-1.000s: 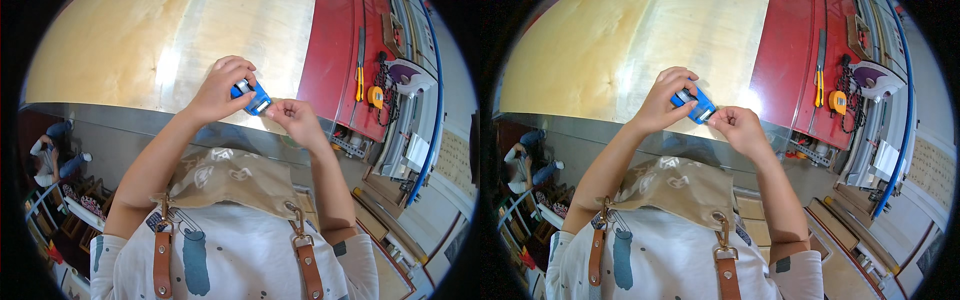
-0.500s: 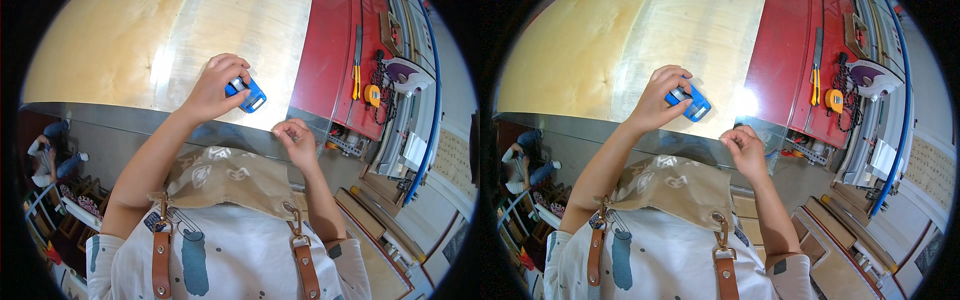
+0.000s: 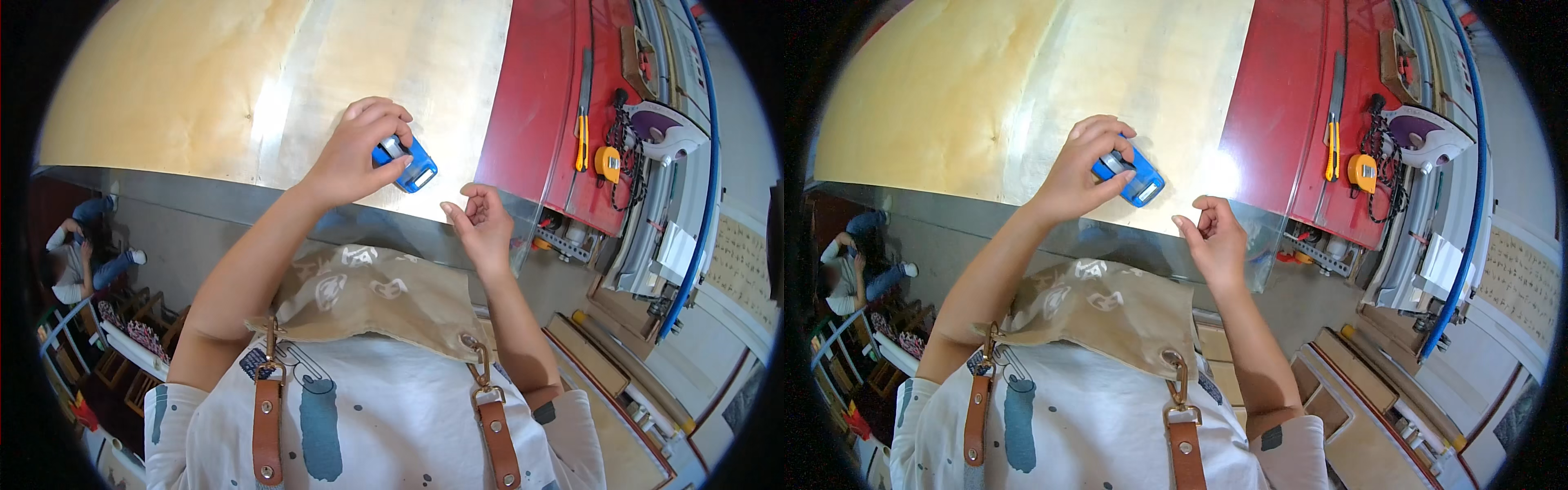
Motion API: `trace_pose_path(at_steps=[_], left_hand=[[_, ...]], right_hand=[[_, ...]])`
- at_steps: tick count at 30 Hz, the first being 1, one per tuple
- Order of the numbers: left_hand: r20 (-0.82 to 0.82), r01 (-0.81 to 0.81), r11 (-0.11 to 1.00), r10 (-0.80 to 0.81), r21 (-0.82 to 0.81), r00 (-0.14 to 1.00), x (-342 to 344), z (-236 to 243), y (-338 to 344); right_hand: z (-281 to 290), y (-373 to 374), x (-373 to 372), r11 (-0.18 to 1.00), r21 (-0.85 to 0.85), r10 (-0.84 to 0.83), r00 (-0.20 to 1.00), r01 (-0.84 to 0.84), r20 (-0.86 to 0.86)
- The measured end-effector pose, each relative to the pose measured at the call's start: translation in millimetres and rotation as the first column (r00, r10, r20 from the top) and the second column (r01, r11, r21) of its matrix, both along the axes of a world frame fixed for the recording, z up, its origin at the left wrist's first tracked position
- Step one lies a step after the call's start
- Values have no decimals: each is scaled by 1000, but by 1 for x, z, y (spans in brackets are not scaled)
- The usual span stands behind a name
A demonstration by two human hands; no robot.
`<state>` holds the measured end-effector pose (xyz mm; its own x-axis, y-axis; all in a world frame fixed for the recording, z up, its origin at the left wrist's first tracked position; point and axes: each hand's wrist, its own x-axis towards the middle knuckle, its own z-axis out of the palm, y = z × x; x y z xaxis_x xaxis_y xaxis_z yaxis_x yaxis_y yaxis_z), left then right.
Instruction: Manually applying edge banding tape to the edge of a plywood panel using a handheld dispenser.
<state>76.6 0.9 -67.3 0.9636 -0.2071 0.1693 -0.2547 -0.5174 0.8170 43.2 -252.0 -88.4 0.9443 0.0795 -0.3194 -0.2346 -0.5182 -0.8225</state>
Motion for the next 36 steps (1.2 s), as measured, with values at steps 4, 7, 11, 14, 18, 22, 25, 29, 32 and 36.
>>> trace_pose_path(at_steps=[4, 7, 11, 14, 18, 22, 25, 29, 32, 36], left_hand=[[27, 30, 1000, -30, -6, 999, 0, 1, 3], [9, 34, 999, -34, -15, 999, 1, 2, 4], [0, 29, 999, -29, -14, 1000, 0, 1, 4], [13, 8, 1000, -8, -22, 1000, 0, 1, 3], [46, 19, 1000, -19, 1, 999, 2, -2, 3], [52, 5, 1000, -6, 13, 999, 1, -2, 1], [67, -13, 1000, 12, 17, 998, 1, -3, -2], [80, -19, 999, 17, 31, 997, 1, -2, -1], [78, -23, 999, 21, 23, 997, 0, -2, -1], [87, -18, 1000, 16, 15, 996, 0, -4, -2]], right_hand=[[13, 17, 13, 999, 31, -37, 992, 33, 117], [36, 37, 33, 969, 31, 224, 928, -244, 299], [48, 42, 59, 873, -73, 484, 840, -482, 246], [56, 47, 71, 833, -83, 553, 818, -547, 159], [47, 39, 68, 863, 86, 495, 868, -497, 42], [34, 24, 45, 926, 305, 283, 942, -220, -180], [32, 34, 36, 943, -107, 331, 914, -314, 236], [43, 16, 36, 921, -79, 387, 918, -381, 86], [36, -3, 28, 781, -43, 624, 776, -623, 96], [28, -2, 30, 739, -183, 674, 714, -649, 192]])
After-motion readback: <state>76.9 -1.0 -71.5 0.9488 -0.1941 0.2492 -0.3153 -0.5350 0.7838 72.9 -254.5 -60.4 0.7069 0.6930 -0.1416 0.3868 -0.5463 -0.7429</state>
